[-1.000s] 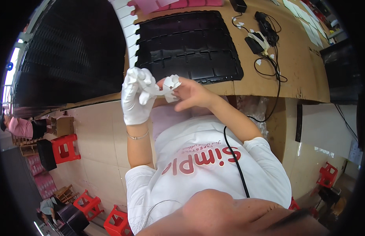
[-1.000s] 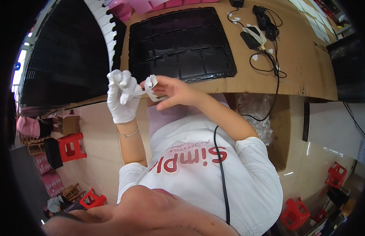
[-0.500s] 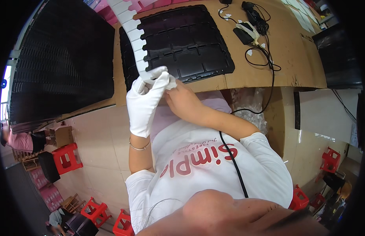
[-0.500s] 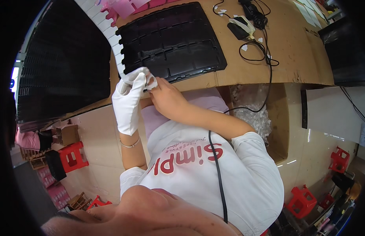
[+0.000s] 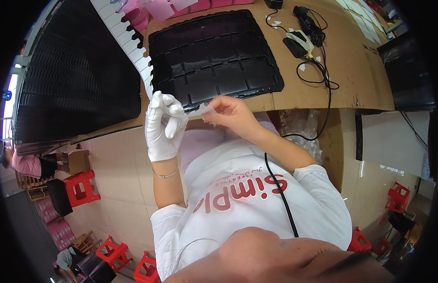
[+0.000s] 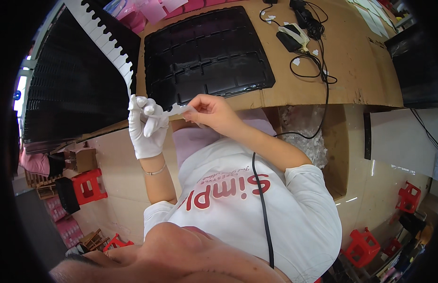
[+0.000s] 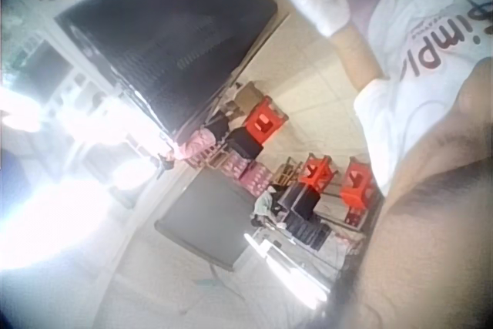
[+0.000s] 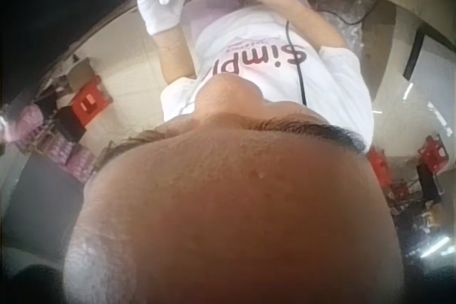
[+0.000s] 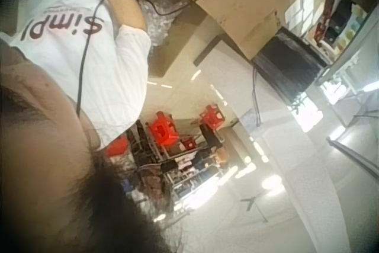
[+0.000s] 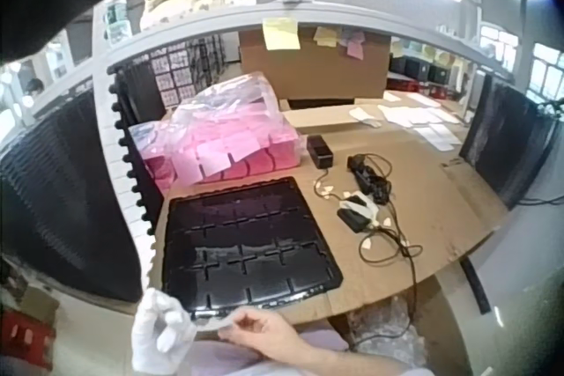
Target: The person places pink plastic inserts into black plastic trays. They then apply a white adhesive strip along the edge of the tray and press it down. The person repeats this process for multiple trays, stacking the completed ones to the side.
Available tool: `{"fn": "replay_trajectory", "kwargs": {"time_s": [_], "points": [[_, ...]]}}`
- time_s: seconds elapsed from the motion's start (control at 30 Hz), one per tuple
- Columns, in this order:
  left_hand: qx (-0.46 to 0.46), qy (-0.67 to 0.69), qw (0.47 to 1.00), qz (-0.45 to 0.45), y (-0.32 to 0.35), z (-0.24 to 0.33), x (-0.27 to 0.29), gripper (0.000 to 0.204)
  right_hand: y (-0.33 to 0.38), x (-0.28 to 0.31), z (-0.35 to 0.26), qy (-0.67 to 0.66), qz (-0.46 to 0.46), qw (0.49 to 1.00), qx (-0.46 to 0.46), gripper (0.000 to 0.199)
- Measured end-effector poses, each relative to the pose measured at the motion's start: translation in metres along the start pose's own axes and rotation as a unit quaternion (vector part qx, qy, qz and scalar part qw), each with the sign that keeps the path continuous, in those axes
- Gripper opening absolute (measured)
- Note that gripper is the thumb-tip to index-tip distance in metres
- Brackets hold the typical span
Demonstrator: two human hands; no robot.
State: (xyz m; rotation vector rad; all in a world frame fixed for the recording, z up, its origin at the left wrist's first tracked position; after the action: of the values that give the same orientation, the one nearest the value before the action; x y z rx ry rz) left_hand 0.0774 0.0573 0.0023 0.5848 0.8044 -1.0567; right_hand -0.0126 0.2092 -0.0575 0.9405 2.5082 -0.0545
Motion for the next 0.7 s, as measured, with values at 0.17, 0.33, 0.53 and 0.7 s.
{"fn": "replay_trajectory", "kwargs": {"time_s": [0.17,0.33,0.53,0.7], "points": [[-0.088,-0.17,0.971,0.146,0.009,0.005,-0.019,0.03,0.004,0.004,-0.013,0.335,0.14,0.819,0.445,0.022],[-0.112,-0.3,0.922,0.218,0.018,0.018,-0.019,0.03,0.005,0.008,-0.022,0.313,0.12,0.802,0.495,0.033],[-0.154,-0.324,0.894,0.269,0.014,0.022,-0.008,0.039,0.011,0.0,-0.013,0.054,-0.101,0.993,0.019,0.021],[-0.032,-0.333,0.935,0.119,0.015,0.012,0.016,0.04,0.001,0.0,0.002,0.055,0.01,0.998,0.01,0.018]]}}
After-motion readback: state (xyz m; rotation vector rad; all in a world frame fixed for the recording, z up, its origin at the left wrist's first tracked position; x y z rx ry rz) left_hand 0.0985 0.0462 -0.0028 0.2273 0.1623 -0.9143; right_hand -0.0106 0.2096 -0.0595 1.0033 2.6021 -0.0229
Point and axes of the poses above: each hand's wrist, its own y-axis away from the middle knuckle, its own x-axis out of the back of the hand, z = x × y, the point moved 2 cm from there along -y, towards the middle knuckle, and after that the axes turned 8 degrees about z, right-handed, at the moved point
